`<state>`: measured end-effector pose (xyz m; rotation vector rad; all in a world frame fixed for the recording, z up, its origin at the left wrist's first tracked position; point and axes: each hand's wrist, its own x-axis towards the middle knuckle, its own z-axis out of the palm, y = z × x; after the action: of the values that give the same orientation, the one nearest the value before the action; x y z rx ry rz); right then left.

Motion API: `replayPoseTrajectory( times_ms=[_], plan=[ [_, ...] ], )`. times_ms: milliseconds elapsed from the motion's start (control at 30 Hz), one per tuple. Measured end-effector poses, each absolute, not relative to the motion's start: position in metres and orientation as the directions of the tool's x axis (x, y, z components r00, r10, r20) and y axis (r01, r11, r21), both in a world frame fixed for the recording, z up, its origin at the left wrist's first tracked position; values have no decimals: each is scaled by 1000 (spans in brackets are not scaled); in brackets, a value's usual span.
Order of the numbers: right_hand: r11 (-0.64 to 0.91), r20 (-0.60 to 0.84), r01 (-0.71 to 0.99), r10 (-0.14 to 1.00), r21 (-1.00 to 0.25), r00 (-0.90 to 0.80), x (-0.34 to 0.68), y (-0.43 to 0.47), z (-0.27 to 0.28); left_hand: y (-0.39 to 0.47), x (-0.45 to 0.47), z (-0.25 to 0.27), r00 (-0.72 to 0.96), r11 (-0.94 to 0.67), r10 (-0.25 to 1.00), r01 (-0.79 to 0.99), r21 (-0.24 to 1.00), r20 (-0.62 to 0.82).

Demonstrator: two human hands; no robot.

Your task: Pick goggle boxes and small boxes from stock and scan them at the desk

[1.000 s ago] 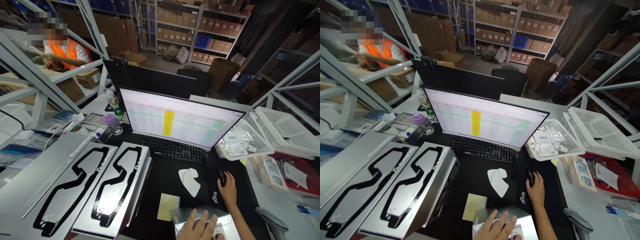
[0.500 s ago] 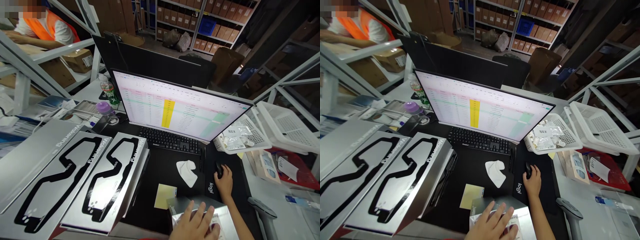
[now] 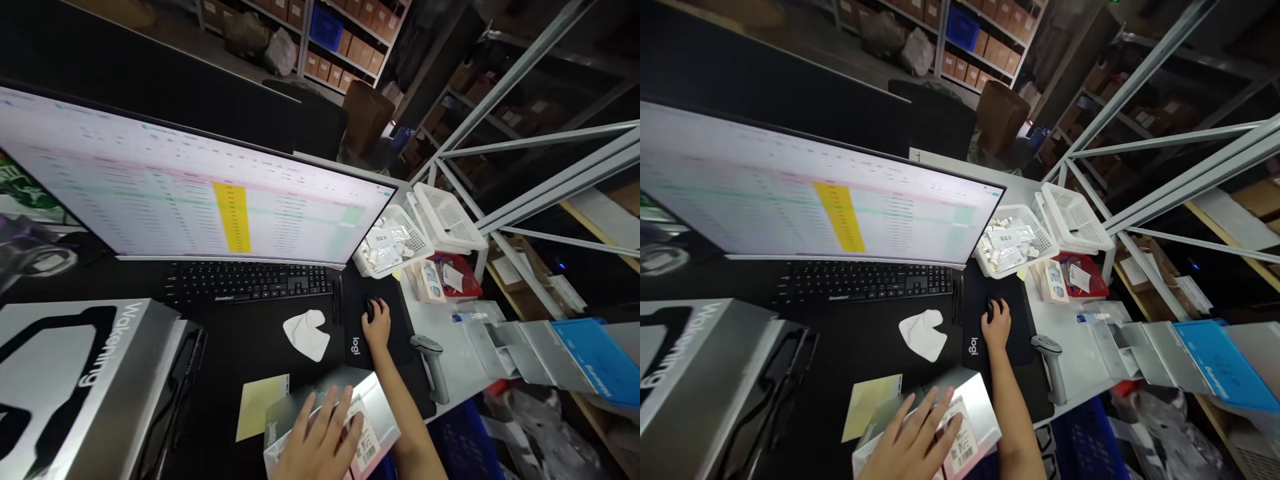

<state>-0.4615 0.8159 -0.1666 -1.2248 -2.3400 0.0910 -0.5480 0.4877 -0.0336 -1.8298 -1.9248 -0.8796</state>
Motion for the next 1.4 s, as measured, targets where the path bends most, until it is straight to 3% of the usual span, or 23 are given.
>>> replayPoseTrajectory(
  times_ms=[233,700,767,867,1000,1133,1400],
  plan=[
    [592,388,748,793,-302,-471,-461,814,-166,486,-555,-18,-29,-71,834,985,160,550],
    [592,410,747,788,-301,-459,-455,817,-166,484,-546,-25,-123,-28,840,963,268,529],
    [630,475,736,741,-247,-475,-457,811,-159,484,-546,-28,-119,-34,830,964,262,545],
    [796,525,593,560,-125,-641,-479,796,-144,485,-547,-34,-97,-40,795,977,210,599],
    [924,311,341,380,-174,-871,-535,778,-125,486,-545,-38,-99,-29,778,981,193,620],
    [928,165,315,349,-200,-922,-584,774,-118,487,-542,-40,-135,3,775,978,210,617],
    [949,151,244,276,-198,-949,-615,767,-118,485,-543,-53,-93,49,772,995,88,628]
  ],
)
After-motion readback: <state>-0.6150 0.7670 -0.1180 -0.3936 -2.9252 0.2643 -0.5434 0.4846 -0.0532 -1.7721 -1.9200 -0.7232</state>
